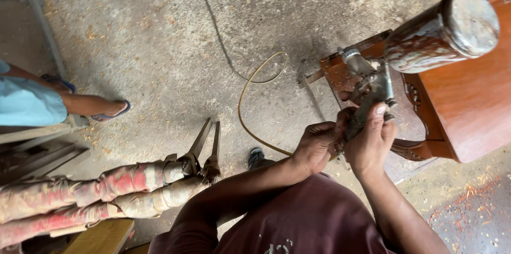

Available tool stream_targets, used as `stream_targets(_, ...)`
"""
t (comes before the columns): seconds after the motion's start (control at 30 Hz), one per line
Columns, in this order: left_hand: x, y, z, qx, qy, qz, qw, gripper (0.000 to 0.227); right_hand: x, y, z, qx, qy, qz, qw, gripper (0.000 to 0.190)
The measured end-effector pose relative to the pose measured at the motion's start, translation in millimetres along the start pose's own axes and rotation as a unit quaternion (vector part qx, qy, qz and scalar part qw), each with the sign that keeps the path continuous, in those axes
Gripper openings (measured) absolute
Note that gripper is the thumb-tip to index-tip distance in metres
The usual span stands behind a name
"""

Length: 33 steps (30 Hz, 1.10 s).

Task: The person wipes a wooden chair with a cloth, then uses a spray gun to apply finish to the chair's seat, back, and legs. The chair is rotated to access different sides during spraying.

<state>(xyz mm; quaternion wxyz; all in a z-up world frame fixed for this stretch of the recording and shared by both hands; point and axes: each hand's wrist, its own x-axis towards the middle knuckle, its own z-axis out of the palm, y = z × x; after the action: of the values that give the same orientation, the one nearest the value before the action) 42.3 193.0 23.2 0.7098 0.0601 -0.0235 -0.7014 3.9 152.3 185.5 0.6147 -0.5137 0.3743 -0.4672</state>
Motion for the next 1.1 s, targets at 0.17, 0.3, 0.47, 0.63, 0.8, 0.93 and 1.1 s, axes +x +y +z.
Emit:
stream_targets(0.17,-3,0,16,-0.001,0.026,-0.009,1.0,0.021,3,0,-2,-0.013,-0.021,-0.046,0.999,0.056)
stream_targets(0.3,3,4,22,0.003,0.052,-0.023,0.998,0.013,6,0,-3,-0.029,-0.036,-0.055,0.997,0.056)
stream_targets(0.47,7,-3,12,-0.013,-0.025,0.004,1.0,0.01,0,-2,-8,-0.038,-0.043,-0.049,0.997,0.059)
stream_targets(0.63,6,-4,16,-0.057,-0.01,-0.014,0.998,0.013,-1,-2,-11,-0.054,-0.035,-0.036,0.997,0.065)
stream_targets(0.8,4,-5,15,-0.012,-0.014,0.002,1.0,0.016,0,-2,-9,-0.044,-0.043,-0.079,0.995,0.062)
stream_targets(0.93,4,-17,-12,-0.006,-0.025,-0.009,1.0,0.013,-6,-2,-7,-0.04,-0.033,-0.057,0.997,0.062)
stream_targets(1.1,3,-32,-35,0.036,-0.034,-0.042,0.998,0.018,-9,8,-20,-0.03,-0.031,-0.052,0.998,0.063)
